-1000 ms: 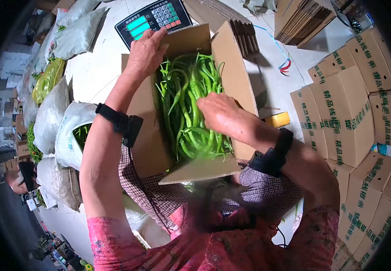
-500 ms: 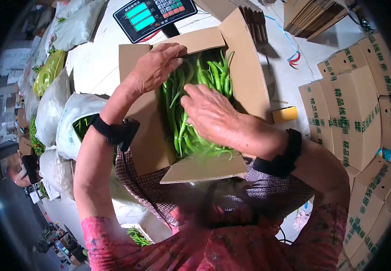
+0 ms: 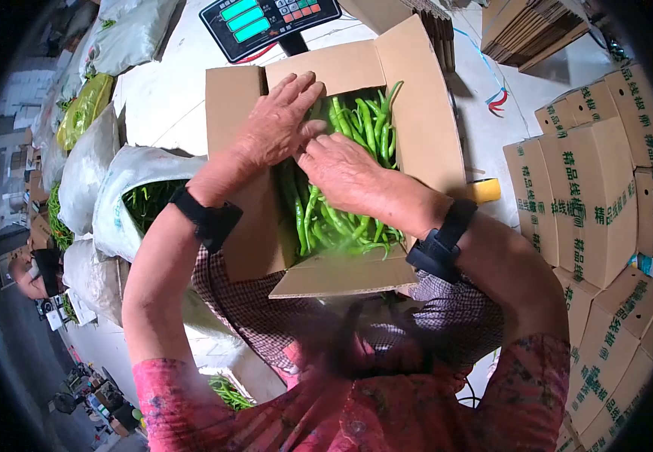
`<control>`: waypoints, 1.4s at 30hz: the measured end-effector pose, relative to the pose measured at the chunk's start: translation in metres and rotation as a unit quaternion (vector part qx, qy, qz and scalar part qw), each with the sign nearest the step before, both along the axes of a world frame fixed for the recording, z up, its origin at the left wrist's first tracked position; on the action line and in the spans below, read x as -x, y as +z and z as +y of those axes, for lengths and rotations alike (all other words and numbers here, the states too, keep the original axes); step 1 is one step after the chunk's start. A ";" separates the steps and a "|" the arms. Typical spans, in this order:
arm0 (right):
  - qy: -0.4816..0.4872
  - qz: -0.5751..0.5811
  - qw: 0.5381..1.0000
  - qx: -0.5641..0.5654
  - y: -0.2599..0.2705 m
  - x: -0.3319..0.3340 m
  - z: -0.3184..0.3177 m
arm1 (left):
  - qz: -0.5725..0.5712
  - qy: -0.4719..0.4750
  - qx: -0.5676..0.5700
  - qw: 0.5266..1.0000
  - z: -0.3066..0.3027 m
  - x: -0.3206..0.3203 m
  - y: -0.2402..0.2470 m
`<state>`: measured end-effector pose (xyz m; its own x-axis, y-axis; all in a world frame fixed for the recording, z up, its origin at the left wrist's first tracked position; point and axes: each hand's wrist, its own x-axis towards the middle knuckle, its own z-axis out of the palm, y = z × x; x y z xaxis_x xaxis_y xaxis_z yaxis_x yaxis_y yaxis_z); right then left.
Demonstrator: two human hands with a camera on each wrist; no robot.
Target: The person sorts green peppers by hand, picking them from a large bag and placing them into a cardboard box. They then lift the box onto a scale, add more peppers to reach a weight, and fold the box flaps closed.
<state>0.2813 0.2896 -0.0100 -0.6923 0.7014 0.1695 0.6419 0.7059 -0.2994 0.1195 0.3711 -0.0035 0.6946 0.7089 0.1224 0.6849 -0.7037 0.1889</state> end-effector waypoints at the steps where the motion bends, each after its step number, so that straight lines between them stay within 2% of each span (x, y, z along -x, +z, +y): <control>1: 0.005 0.017 1.000 0.009 0.000 -0.002 0.001 | 0.000 0.000 -0.002 1.000 -0.002 -0.003 0.002; 4: 0.002 0.036 0.999 0.010 0.009 -0.008 -0.005 | 0.009 0.027 0.031 0.999 -0.002 -0.007 0.000; 9: -0.042 0.041 0.997 0.042 0.021 -0.025 -0.016 | 0.024 0.024 0.001 0.999 -0.004 -0.003 -0.011; 11: -0.141 0.004 0.989 0.039 0.039 -0.034 -0.010 | 0.017 0.024 -0.002 1.000 -0.005 -0.005 -0.013; 12: -0.162 0.008 0.986 0.027 0.034 -0.038 -0.007 | 0.003 0.034 -0.001 0.999 -0.007 -0.007 -0.013; 14: -0.159 -0.012 0.987 0.004 0.009 -0.044 -0.004 | -0.023 0.041 0.014 0.999 -0.010 -0.009 -0.010; 17: -0.145 -0.042 0.988 -0.005 0.000 -0.046 0.000 | -0.021 0.024 0.008 0.999 -0.011 -0.009 -0.012; 23: -0.158 -0.125 0.975 0.095 0.011 -0.044 0.008 | 0.045 -0.030 -0.046 0.997 -0.012 -0.010 -0.011; 25: -0.167 -0.110 0.979 0.038 0.002 -0.044 0.009 | 0.052 -0.022 -0.061 0.997 -0.014 -0.015 -0.013; 26: -0.166 -0.110 0.979 0.045 -0.002 -0.046 0.009 | 0.058 -0.014 -0.076 0.995 -0.016 -0.018 -0.015; 28: -0.142 -0.041 0.989 -0.017 -0.005 -0.052 0.010 | 0.056 -0.005 -0.082 0.995 -0.017 -0.019 -0.022; 31: -0.095 -0.037 0.994 0.023 0.002 -0.062 0.010 | 0.066 0.001 -0.091 0.994 -0.016 -0.020 -0.026; 35: -0.038 0.018 0.999 -0.031 0.030 -0.071 -0.004 | 0.056 0.012 -0.093 0.994 -0.019 -0.018 -0.027; 37: -0.024 0.030 0.999 -0.004 0.056 -0.070 -0.018 | 0.043 0.015 -0.094 0.995 -0.017 -0.018 -0.028; 39: 0.018 0.048 0.988 0.147 0.075 -0.066 -0.037 | 0.042 0.019 -0.084 0.995 -0.018 -0.018 -0.029; 40: 0.020 0.047 0.988 0.149 0.080 -0.065 -0.052 | 0.046 0.017 -0.080 0.996 -0.018 -0.017 -0.028; 42: 0.056 0.070 0.993 0.081 0.088 -0.069 -0.075 | 0.045 0.016 -0.081 0.996 -0.017 -0.018 -0.028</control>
